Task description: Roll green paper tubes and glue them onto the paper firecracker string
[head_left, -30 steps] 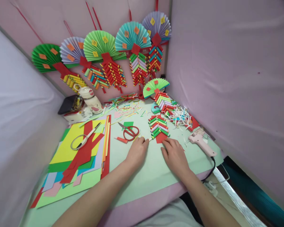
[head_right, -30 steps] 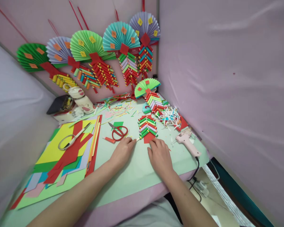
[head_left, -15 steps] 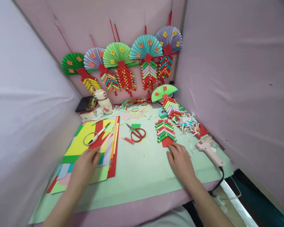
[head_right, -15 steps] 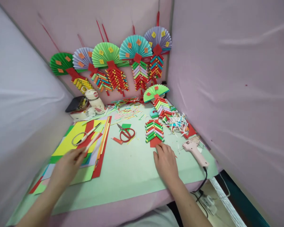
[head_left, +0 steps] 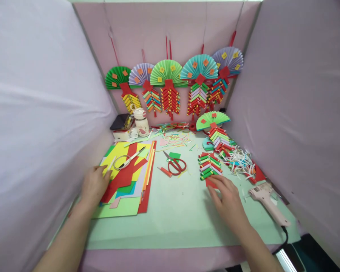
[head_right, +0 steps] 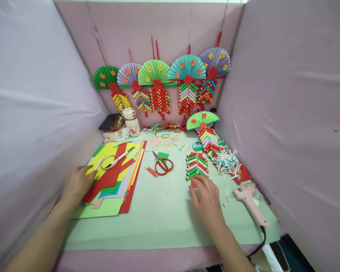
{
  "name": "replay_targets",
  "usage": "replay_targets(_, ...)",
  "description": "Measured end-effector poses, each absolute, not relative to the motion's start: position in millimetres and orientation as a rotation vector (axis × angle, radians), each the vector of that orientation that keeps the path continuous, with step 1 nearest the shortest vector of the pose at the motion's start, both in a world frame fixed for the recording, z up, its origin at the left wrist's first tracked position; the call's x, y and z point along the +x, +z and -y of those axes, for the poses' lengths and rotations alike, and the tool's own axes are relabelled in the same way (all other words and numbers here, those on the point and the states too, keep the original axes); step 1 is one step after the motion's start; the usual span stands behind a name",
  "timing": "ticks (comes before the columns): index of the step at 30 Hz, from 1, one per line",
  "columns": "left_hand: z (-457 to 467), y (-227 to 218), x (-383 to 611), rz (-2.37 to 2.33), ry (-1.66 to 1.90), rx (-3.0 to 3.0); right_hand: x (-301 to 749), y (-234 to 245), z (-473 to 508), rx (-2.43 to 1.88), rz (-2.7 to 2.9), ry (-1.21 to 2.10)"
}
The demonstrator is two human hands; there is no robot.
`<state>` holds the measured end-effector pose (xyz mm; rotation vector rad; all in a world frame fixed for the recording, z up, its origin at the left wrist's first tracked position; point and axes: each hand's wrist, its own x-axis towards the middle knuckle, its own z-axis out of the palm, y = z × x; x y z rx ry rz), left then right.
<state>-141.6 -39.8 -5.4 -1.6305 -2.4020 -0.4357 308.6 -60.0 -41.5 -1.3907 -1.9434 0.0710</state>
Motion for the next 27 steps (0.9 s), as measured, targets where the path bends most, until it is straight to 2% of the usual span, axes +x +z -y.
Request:
replay_targets(4,32,5,-65,2.096,-0.746,-1.966,274,-8,13,-1.382,2.091,0.235)
replay_targets(6,26,4,-13,1.966,-0.742,-2.267,251,0,-20,-1.520,2.193,0.368)
replay_targets(11,17,-19,74,1.687,-0.571,-2.731,200,-7,-93,-1.742,2.252,0.422)
replay_targets(20,18,-38,74,1.831,-0.396,-2.799,181,-33,-127,-1.964,2.220,0.465)
replay_targets(27,18,-38,73,1.833,-0.463,-2.829,181,-36,-133,-1.826,2.208,0.529)
